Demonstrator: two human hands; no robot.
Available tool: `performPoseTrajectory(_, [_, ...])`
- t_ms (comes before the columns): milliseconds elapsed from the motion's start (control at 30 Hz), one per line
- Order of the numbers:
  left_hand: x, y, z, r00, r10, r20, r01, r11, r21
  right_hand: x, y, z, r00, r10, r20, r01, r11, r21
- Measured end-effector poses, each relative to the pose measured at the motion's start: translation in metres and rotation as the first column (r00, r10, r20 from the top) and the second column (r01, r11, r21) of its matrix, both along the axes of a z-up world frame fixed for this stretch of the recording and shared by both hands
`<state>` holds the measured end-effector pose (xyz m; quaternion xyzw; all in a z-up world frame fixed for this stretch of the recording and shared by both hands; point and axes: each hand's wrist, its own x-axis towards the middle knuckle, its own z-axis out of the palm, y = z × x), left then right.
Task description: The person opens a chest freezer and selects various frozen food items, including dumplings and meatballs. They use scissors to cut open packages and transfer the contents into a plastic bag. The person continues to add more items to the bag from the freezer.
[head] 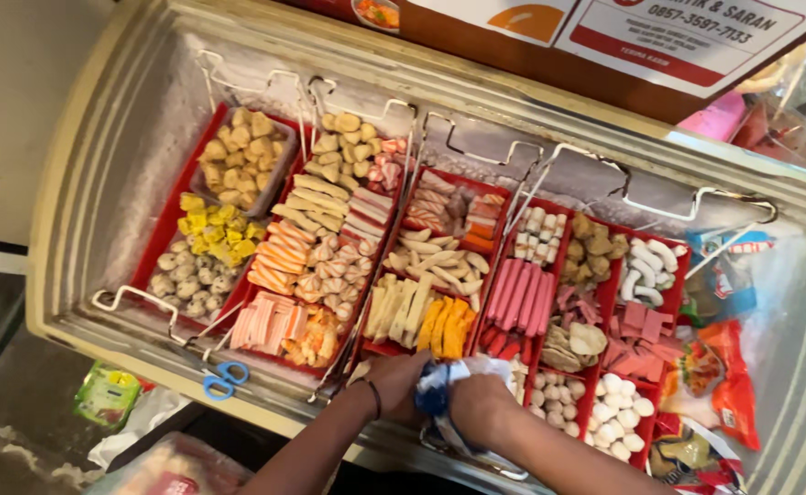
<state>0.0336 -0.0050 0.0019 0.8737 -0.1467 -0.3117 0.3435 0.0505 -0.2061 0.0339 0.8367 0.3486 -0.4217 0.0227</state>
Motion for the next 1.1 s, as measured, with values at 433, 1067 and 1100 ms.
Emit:
performPoseTrajectory(433, [-0.016,-0.008,-0.007,0.996,0.079,-0.050,-0.090,0.946,-0.312,0.032,-0.034,0.037,0.921,-0.148,-0.359,0.272,0.906,0.324])
performPoseTrajectory(1067, [0.073,0.019,0.024,0.937,0.324,0.131,-0.307,0.942,-0.132,0.150,-0.054,0.119,0.684,-0.492,-0.539,0.722,0.565,0.399])
performPoseTrajectory(1100, [0.072,0.021,0.019,0.927,0.343,0.154,-0.325,0.937,-0.131,0.157,-0.058,0.113,0.646,-0.588,-0.486,0.763,0.500,0.409])
